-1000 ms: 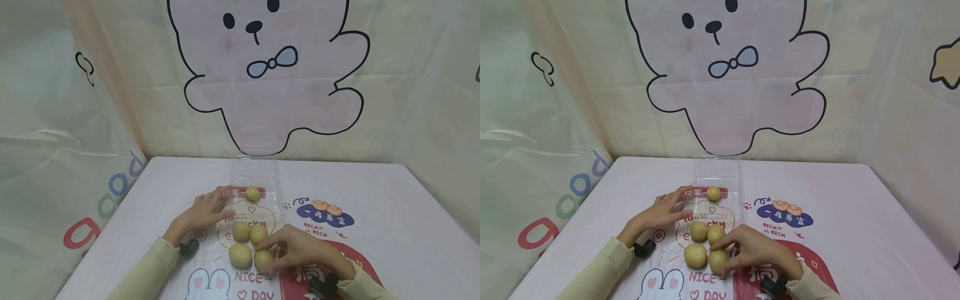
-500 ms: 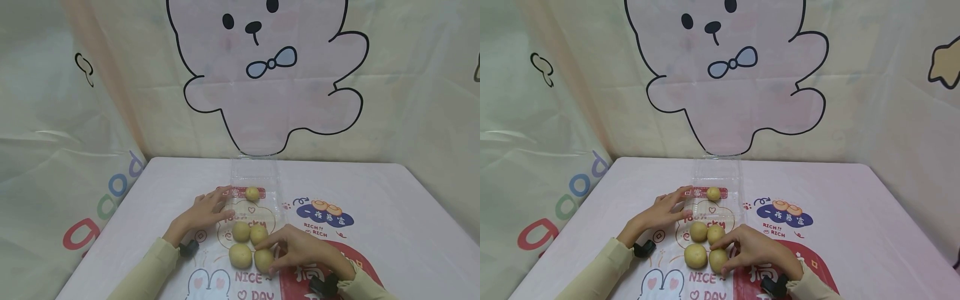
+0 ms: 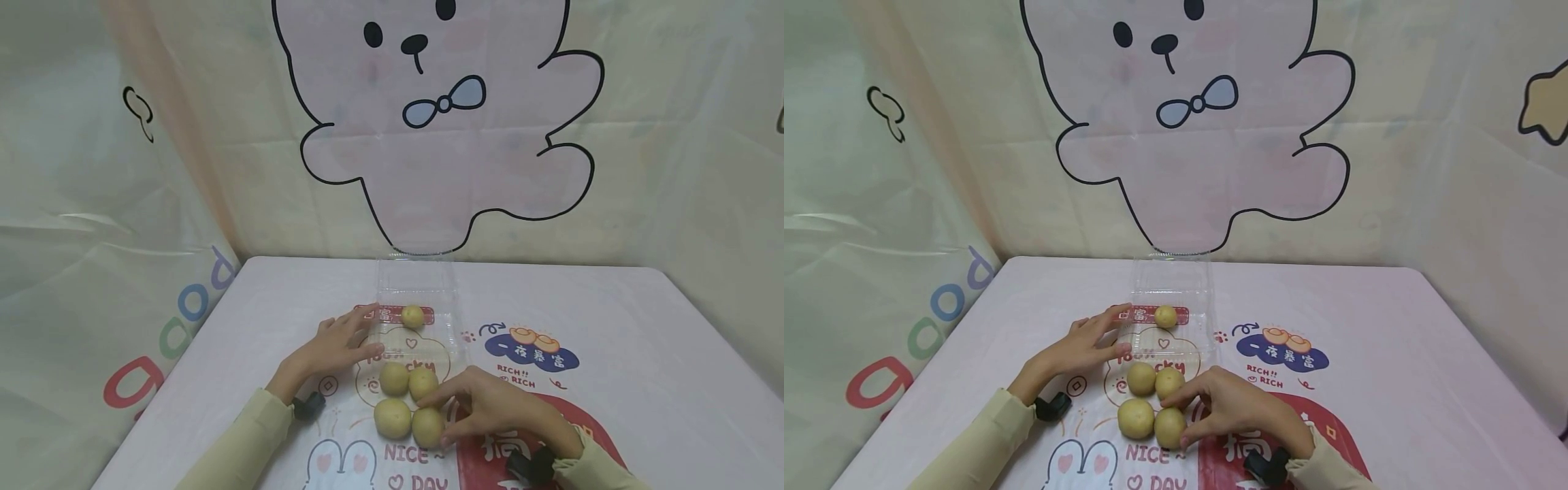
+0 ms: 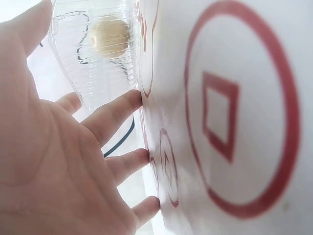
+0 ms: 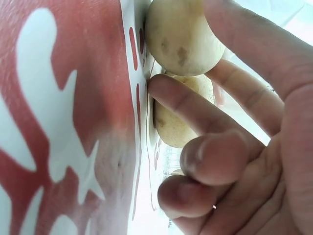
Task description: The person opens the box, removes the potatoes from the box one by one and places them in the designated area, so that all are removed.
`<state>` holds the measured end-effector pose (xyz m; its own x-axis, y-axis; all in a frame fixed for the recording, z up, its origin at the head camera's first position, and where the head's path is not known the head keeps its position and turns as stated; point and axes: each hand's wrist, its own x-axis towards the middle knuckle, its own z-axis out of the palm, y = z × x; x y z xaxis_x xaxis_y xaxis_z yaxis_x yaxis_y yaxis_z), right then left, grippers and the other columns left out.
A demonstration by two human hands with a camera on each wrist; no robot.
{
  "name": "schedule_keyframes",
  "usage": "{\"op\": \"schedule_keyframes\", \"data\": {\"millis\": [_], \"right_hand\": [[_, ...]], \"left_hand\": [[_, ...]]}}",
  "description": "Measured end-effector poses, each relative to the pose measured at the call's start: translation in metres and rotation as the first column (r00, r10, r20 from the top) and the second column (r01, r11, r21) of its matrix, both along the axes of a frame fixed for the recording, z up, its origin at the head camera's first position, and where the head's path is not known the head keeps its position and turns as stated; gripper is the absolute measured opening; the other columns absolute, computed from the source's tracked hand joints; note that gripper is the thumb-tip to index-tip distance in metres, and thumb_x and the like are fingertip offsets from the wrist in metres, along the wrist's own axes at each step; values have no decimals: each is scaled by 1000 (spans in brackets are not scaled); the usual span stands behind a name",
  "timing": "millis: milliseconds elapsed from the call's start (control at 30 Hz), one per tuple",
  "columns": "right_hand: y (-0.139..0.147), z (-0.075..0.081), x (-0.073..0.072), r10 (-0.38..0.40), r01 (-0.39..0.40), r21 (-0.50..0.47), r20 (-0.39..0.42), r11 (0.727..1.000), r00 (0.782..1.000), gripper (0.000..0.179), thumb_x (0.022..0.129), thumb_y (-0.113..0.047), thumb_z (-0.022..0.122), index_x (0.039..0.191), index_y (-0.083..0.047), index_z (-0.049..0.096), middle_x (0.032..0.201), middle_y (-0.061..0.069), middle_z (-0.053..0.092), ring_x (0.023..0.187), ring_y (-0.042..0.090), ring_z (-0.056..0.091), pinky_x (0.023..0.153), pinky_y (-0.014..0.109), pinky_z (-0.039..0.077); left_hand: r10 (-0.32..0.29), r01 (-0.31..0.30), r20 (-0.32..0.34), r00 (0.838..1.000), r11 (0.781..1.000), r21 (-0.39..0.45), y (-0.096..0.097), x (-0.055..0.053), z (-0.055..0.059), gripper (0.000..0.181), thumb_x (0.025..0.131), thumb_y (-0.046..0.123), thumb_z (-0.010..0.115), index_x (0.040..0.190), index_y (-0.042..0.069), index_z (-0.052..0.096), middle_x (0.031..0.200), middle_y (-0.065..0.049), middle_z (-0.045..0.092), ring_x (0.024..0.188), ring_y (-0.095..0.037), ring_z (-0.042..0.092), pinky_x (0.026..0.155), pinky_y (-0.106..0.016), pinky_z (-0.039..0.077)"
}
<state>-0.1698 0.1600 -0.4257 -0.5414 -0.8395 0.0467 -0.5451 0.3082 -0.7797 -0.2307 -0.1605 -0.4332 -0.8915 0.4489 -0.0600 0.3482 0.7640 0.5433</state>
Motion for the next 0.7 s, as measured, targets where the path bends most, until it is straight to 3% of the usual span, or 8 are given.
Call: {"op": "schedule_keyframes", "data": {"millis": [600, 700], "right_hand": [[3, 1, -1, -12, 12, -25, 14, 1000, 1000, 50, 85, -37, 82, 130, -16, 71, 110, -10, 77, 79, 3, 67, 62, 20, 57], [3, 2, -1, -27, 28, -34, 30, 999, 999, 50, 84, -37, 82, 129, -17, 72, 113, -8, 77, 82, 8, 71, 64, 22, 59]], "left_hand": [[-11, 11, -13, 1000, 1000, 9, 0, -1, -1, 85, 94, 67, 57, 162, 32, 19, 155, -4, 52, 157, -27, 27, 123, -66, 10], [-12, 12, -13, 1000, 1000, 12, 0, -1, -1, 85, 94, 67, 57, 162, 32, 19, 155, -4, 52, 156, -27, 28, 123, -66, 10]]}}
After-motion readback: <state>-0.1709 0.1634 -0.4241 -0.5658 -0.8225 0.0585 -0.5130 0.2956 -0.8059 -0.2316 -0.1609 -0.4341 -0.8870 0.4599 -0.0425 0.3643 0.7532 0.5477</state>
